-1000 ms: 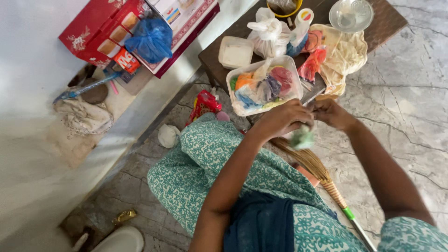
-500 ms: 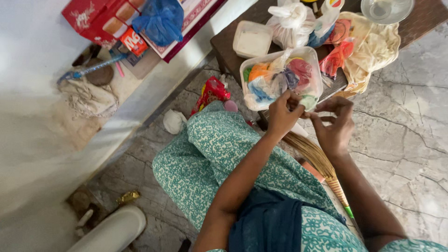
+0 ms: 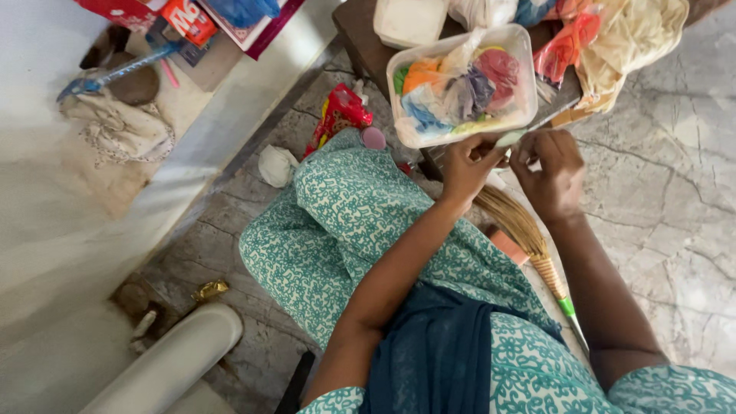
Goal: The person sits on the floor and sorts small colorful items from a plastic container into separate plastic bags. They handle each item individually, place it into a bag, and set the bag aside. The person then wipes the inside of the container with a cloth.
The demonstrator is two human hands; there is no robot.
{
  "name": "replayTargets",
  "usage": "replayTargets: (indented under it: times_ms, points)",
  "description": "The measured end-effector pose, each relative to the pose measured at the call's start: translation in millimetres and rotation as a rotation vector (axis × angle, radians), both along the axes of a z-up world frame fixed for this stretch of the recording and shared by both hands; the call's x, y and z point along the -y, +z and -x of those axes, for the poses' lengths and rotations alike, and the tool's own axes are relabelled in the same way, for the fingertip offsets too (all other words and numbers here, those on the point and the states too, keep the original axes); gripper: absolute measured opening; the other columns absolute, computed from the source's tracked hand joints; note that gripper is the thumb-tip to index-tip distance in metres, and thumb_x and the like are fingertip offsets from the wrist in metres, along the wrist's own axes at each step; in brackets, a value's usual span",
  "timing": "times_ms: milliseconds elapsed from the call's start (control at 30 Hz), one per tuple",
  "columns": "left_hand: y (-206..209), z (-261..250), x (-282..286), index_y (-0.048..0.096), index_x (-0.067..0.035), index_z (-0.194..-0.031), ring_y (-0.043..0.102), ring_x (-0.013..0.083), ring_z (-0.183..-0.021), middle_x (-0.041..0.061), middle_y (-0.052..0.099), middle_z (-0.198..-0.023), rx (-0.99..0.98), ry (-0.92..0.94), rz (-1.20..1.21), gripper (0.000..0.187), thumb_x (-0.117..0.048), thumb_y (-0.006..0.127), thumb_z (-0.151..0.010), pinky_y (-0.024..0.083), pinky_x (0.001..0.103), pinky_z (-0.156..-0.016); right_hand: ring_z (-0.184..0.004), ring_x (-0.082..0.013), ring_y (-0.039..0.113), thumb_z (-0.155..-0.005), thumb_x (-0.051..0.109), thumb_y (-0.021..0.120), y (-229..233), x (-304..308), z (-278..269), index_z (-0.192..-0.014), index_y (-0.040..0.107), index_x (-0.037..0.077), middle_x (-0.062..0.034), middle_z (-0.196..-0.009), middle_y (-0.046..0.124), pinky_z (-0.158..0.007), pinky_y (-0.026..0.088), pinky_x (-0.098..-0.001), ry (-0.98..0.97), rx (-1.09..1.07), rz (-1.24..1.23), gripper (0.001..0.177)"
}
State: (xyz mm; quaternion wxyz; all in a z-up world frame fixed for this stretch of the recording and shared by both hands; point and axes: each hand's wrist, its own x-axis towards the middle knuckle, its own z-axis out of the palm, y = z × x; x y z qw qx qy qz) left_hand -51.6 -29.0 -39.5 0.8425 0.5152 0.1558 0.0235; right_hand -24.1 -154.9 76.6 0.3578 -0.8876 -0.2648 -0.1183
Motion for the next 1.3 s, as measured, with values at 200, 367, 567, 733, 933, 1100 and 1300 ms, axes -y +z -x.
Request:
replayTargets:
  times_ms: [200,367,567,733,933,1100,1300]
  points:
    - [-4.4,-7.1,-17.5,0.073,0.002,-0.116,0.059,0.0105,-0.107,0.001,0.061,-0.115,0.167,-0.112,-0.129,0.022,-0.01,0.075,-0.098,0.05,0.026,-0.094,-0.097,-0.0281,0.066,-0.092,-0.007,0.08,3.4,-2.1,-13.0,-0.098,0.066,0.0,-0.0125,-0.106,0.069,-0.084,0.056,-0.0377,-0.047,0.048,-0.052,0.016]
    - [-0.4,-15.6,-50.5,0.071,0.001,-0.112,0.06,0.0113,-0.112,0.001,0.059,-0.122,0.159,-0.235,0.034,0.022,-0.012,0.076,-0.095,0.05,0.028,-0.097,-0.103,-0.0264,0.07,-0.093,-0.009,0.077,12.7,-13.9,-18.6,-0.099,0.069,0.004,-0.0099,-0.112,0.07,-0.084,0.058,-0.0345,-0.018,-0.02,-0.089,0.016]
    - [34.2,-9.7,-49.4,0.073,0.002,-0.112,0.061,0.0117,-0.076,0.005,0.066,-0.088,-0.087,-0.101,0.122,0.019,-0.012,0.076,-0.099,0.053,0.027,-0.067,-0.105,-0.0298,0.066,-0.084,0.0,0.083,23.2,-22.3,-24.5,-0.107,0.073,0.003,-0.0108,-0.114,0.07,-0.09,0.054,-0.0402,0.135,0.008,-0.075,0.025]
    - [54.3,-9.9,-41.4,0.058,-0.012,-0.12,0.067,0.0092,-0.077,0.004,0.071,-0.093,0.137,-0.093,-0.141,0.035,-0.018,0.078,-0.091,0.055,0.026,-0.068,-0.105,-0.0281,0.063,-0.09,-0.005,0.081,16.8,-15.3,-21.7,-0.099,0.071,0.007,-0.0074,-0.109,0.067,-0.091,0.053,-0.0402,0.031,0.061,0.0,0.018]
    - [67.2,-9.8,-19.4,0.071,-0.006,-0.113,0.065,0.0162,-0.069,0.007,0.065,-0.092,0.337,-0.085,-0.728,0.018,-0.015,0.072,-0.097,0.051,0.029,-0.064,-0.105,-0.033,0.059,-0.087,-0.01,0.069,6.3,-3.8,-22.7,-0.098,0.062,0.003,-0.0137,-0.108,0.062,-0.094,0.05,-0.0455,-0.041,0.139,-0.058,0.019]
    - [77.5,-21.6,-7.3,0.063,-0.013,-0.144,0.062,0.0169,-0.079,0.01,0.06,-0.099,0.346,-0.129,-0.87,0.037,-0.013,0.063,-0.107,0.052,0.032,-0.07,-0.095,-0.0303,0.059,-0.095,-0.015,0.06,13.0,7.9,-48.3,-0.104,0.057,-0.002,-0.0173,-0.108,0.061,-0.079,0.049,-0.0386,-0.151,0.143,-0.129,0.016]
    - [72.7,-27.8,-60.0,0.053,-0.018,-0.148,0.068,0.013,-0.099,0.007,0.064,-0.122,0.256,0.048,-0.659,0.04,-0.012,0.057,-0.108,0.062,0.028,-0.073,-0.087,-0.0279,0.062,-0.106,-0.007,0.072,22.1,24.6,-115.2,-0.104,0.06,0.0,-0.011,-0.101,0.061,-0.074,0.052,-0.0397,-0.153,0.278,0.042,0.014]
